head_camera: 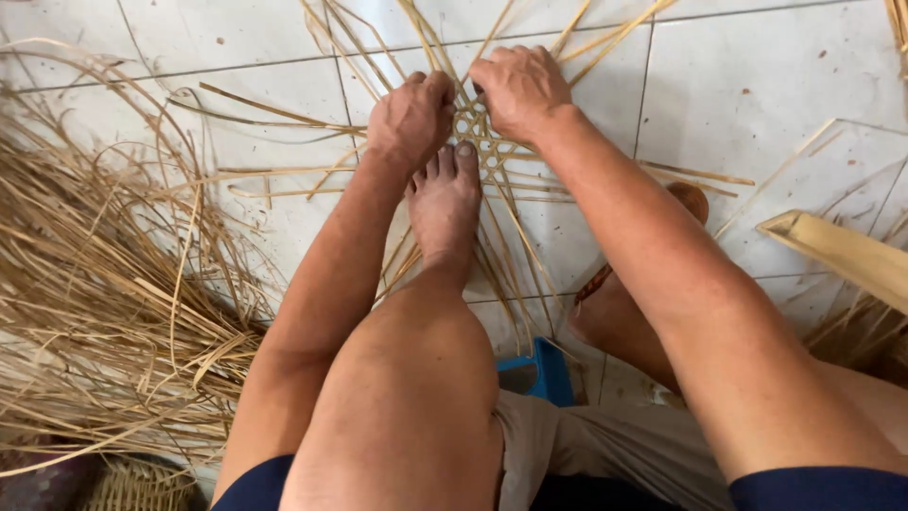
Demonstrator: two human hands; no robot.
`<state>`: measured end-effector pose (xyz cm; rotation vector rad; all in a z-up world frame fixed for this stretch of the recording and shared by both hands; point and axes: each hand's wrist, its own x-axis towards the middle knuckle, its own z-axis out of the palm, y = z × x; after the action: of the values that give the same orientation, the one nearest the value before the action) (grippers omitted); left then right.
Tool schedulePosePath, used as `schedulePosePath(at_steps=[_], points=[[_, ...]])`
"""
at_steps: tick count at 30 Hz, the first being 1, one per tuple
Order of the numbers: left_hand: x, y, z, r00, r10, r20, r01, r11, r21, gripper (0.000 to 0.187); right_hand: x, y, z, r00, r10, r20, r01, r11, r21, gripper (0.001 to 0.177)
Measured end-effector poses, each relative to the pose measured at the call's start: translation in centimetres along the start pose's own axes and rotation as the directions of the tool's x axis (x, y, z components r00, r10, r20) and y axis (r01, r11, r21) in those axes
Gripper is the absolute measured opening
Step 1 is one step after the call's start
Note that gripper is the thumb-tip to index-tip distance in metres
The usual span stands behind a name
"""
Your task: Weaving the base of a basket by interlacing dried plant fibers while sitting on a low stool.
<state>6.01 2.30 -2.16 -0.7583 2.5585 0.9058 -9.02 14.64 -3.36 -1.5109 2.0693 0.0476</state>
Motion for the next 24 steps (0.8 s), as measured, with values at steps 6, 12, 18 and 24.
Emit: schedulePosePath(at_steps=[6, 12, 18, 24], points=[[0.1, -0.6, -1.1, 0.998, -0.034, -0.054, 0.038, 0.995, 0.087, 0.023, -0.3, 0.2, 1.4, 0.967, -0.213, -0.14, 0.207, 0.977, -0.057, 0.021], [0.2, -0.2, -2.1, 0.996, -0.074, 0.041, 0.07, 0.994, 0.084, 0.027, 0.1, -0.1, 1.1, 0.992, -0.059, -0.11, 0.073, 0.988, 0.136, 0.029], [0.9, -1.0, -0.8, 1.0, 0.012, 0.014, -0.014, 0.989, 0.145, 0.028, 0.5, -0.4, -0.6, 0.994, 0.094, 0.054, -0.105, 0.961, 0.256, 0.022], [0.8, -2.8, 1.2, 0.965, 0.234, -0.116, -0.203, 0.952, 0.228, 0.027, 1.1, 0.5, 0.3, 0.995, 0.075, 0.066, -0.087, 0.976, 0.199, 0.018]])
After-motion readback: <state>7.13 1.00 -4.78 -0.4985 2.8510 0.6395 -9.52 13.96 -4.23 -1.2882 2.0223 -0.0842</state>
